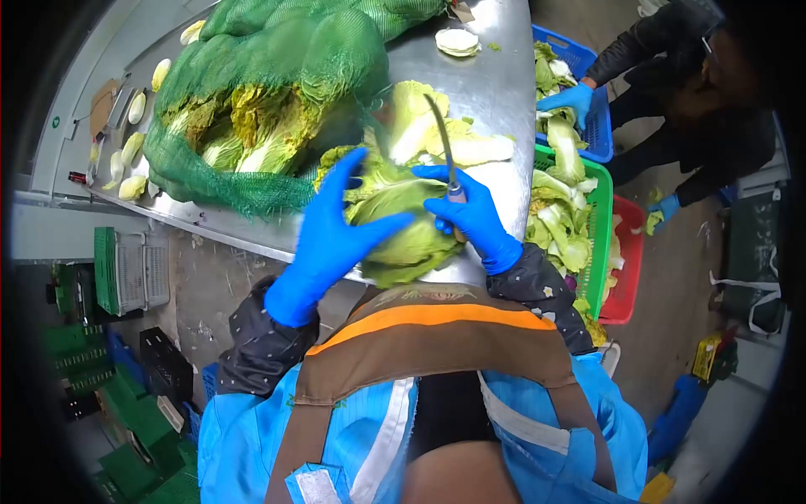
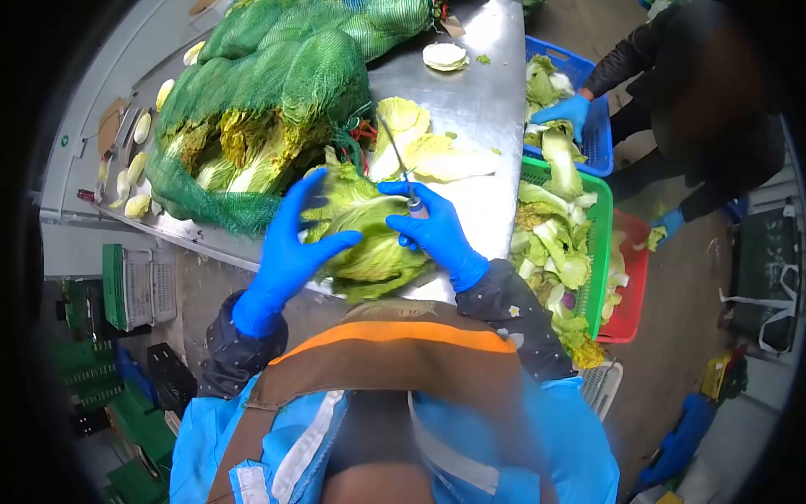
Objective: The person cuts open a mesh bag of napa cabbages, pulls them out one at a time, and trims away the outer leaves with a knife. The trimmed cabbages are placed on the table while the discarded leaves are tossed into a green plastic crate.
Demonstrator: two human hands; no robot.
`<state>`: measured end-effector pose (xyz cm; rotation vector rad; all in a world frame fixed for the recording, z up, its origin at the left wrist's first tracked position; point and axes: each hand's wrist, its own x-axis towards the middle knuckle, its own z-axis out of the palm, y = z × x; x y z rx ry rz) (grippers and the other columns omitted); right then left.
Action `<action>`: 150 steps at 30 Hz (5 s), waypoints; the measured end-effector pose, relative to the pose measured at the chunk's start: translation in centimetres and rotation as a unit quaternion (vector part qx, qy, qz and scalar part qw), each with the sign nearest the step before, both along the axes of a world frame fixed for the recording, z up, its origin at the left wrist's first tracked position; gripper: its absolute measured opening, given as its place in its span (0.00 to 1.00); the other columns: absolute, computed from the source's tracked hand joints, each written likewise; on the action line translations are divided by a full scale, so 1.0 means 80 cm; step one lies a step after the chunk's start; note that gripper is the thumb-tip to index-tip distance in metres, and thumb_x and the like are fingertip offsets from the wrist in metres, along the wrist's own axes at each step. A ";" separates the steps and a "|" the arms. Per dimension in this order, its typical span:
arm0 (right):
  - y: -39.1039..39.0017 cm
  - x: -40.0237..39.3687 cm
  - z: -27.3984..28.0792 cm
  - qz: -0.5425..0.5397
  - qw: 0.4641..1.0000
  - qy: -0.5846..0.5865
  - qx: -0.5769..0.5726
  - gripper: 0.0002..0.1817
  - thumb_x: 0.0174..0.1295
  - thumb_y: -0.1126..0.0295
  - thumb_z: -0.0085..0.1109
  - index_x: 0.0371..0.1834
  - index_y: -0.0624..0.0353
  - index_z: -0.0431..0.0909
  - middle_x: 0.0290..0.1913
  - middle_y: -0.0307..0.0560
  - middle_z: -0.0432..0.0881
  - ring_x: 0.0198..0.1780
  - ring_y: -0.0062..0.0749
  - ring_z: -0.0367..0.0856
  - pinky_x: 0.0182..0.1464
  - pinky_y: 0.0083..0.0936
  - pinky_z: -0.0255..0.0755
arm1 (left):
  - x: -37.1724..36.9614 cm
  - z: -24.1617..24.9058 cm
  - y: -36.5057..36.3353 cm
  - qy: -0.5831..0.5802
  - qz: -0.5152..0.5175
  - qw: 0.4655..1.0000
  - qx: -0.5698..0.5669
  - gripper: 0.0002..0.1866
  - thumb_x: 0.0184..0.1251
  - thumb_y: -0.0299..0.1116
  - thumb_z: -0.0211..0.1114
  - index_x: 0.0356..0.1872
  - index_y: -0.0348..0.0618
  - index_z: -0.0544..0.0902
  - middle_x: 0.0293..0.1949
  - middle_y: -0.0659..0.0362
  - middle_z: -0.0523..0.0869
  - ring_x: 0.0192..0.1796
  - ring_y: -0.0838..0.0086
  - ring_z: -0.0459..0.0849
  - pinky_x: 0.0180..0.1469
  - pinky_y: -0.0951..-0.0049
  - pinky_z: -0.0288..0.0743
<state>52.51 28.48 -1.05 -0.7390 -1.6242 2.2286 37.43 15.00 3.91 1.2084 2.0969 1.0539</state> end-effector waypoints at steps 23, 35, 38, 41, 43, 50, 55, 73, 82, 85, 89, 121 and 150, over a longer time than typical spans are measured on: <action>-0.015 0.144 -0.098 -0.101 0.925 -0.279 0.238 0.10 0.60 0.68 0.48 0.44 0.54 0.68 0.30 0.53 0.79 0.32 0.50 0.79 0.34 0.40 0.70 | 0.076 -0.095 0.077 0.284 -0.090 0.944 -0.140 0.53 0.25 0.41 0.79 0.60 0.37 0.63 0.48 0.47 0.75 0.50 0.53 0.73 0.50 0.59 0.69; -0.004 0.119 -0.125 -0.091 0.878 -0.315 0.348 0.09 0.57 0.72 0.47 0.38 0.62 0.63 0.26 0.65 0.74 0.31 0.62 0.74 0.30 0.51 0.65 | 0.085 -0.105 0.084 0.308 -0.074 0.930 -0.185 0.49 0.22 0.38 0.79 0.56 0.41 0.65 0.46 0.52 0.73 0.49 0.55 0.72 0.47 0.60 0.68; -0.002 0.134 -0.102 -0.023 0.902 -0.312 0.296 0.10 0.55 0.72 0.48 0.38 0.63 0.63 0.27 0.66 0.75 0.31 0.62 0.74 0.31 0.51 0.66 | 0.095 -0.109 0.077 0.319 -0.069 0.931 -0.160 0.49 0.23 0.37 0.79 0.57 0.41 0.65 0.46 0.53 0.73 0.49 0.56 0.71 0.48 0.59 0.65; -0.004 0.135 -0.125 -0.005 0.888 -0.362 0.285 0.11 0.53 0.74 0.48 0.39 0.66 0.64 0.26 0.68 0.75 0.31 0.63 0.75 0.32 0.51 0.67 | 0.108 -0.120 0.062 0.354 -0.069 0.923 -0.130 0.50 0.26 0.37 0.77 0.60 0.38 0.63 0.49 0.50 0.71 0.51 0.54 0.69 0.51 0.55 0.61; -0.001 0.132 -0.142 0.012 0.857 -0.398 0.326 0.11 0.53 0.74 0.48 0.39 0.67 0.64 0.26 0.68 0.76 0.31 0.61 0.76 0.32 0.49 0.68 | 0.105 -0.124 0.056 0.355 -0.074 0.924 -0.117 0.51 0.26 0.37 0.77 0.60 0.38 0.63 0.49 0.49 0.71 0.51 0.54 0.69 0.51 0.56 0.61; -0.008 0.128 -0.153 -0.021 0.841 -0.412 0.350 0.13 0.53 0.72 0.51 0.40 0.64 0.66 0.28 0.60 0.78 0.32 0.55 0.78 0.34 0.46 0.70 | -0.067 -0.105 0.157 -0.093 -0.105 0.986 -0.093 0.50 0.41 0.40 0.77 0.64 0.34 0.56 0.57 0.43 0.71 0.59 0.59 0.72 0.59 0.59 0.68; -0.008 0.131 -0.168 -0.042 0.836 -0.421 0.351 0.12 0.55 0.67 0.49 0.39 0.60 0.67 0.27 0.60 0.78 0.33 0.55 0.78 0.35 0.47 0.70 | -0.004 -0.137 0.160 0.294 -0.146 0.934 -0.139 0.55 0.29 0.53 0.77 0.63 0.38 0.62 0.56 0.44 0.73 0.59 0.56 0.72 0.60 0.62 0.65; 0.007 0.106 -0.008 -0.099 0.994 -0.038 -0.008 0.39 0.45 0.76 0.68 0.64 0.61 0.61 0.61 0.43 0.69 0.28 0.13 0.74 0.19 0.12 0.67 | 0.027 -0.118 0.075 -0.221 -0.321 0.921 -0.021 0.57 0.30 0.35 0.80 0.68 0.47 0.56 0.67 0.54 0.60 0.69 0.64 0.57 0.68 0.65 0.53; -0.002 0.074 -0.021 -0.048 0.998 -0.032 -0.019 0.36 0.49 0.76 0.65 0.64 0.62 0.61 0.63 0.42 0.68 0.35 0.17 0.76 0.27 0.13 0.72 | 0.047 -0.082 0.061 -0.057 -0.181 0.980 0.059 0.31 0.50 0.36 0.71 0.58 0.44 0.73 0.54 0.52 0.78 0.55 0.71 0.76 0.58 0.70 0.68; -0.011 0.067 -0.043 -0.043 0.994 0.070 0.067 0.41 0.46 0.72 0.69 0.65 0.61 0.59 0.64 0.45 0.65 0.64 0.25 0.62 0.50 0.18 0.71 | -0.015 -0.145 0.074 -0.002 0.074 0.997 -0.024 0.15 0.53 0.36 0.68 0.40 0.38 0.83 0.35 0.53 0.86 0.37 0.72 0.83 0.42 0.72 0.75; -0.014 0.053 -0.043 -0.060 0.990 -0.016 0.124 0.36 0.47 0.70 0.70 0.61 0.60 0.64 0.53 0.44 0.75 0.42 0.21 0.75 0.34 0.15 0.73 | -0.069 -0.113 0.080 0.235 0.138 0.955 0.115 0.39 0.42 0.36 0.75 0.58 0.40 0.67 0.53 0.49 0.73 0.56 0.58 0.71 0.59 0.64 0.65; 0.011 0.041 -0.029 -0.123 0.978 0.085 -0.146 0.40 0.51 0.67 0.64 0.66 0.61 0.53 0.57 0.48 0.70 0.60 0.36 0.68 0.55 0.30 0.70 | 0.074 -0.047 0.045 -0.084 0.026 0.983 0.164 0.41 0.54 0.38 0.68 0.67 0.38 0.56 0.59 0.46 0.70 0.61 0.63 0.70 0.61 0.67 0.64; 0.021 0.074 -0.081 -0.218 0.935 0.209 -0.186 0.34 0.55 0.63 0.60 0.62 0.64 0.58 0.53 0.53 0.73 0.51 0.41 0.75 0.51 0.38 0.74 | 0.085 -0.074 0.070 -0.161 -0.071 0.973 0.150 0.49 0.50 0.34 0.72 0.69 0.40 0.48 0.65 0.50 0.62 0.65 0.66 0.63 0.65 0.67 0.57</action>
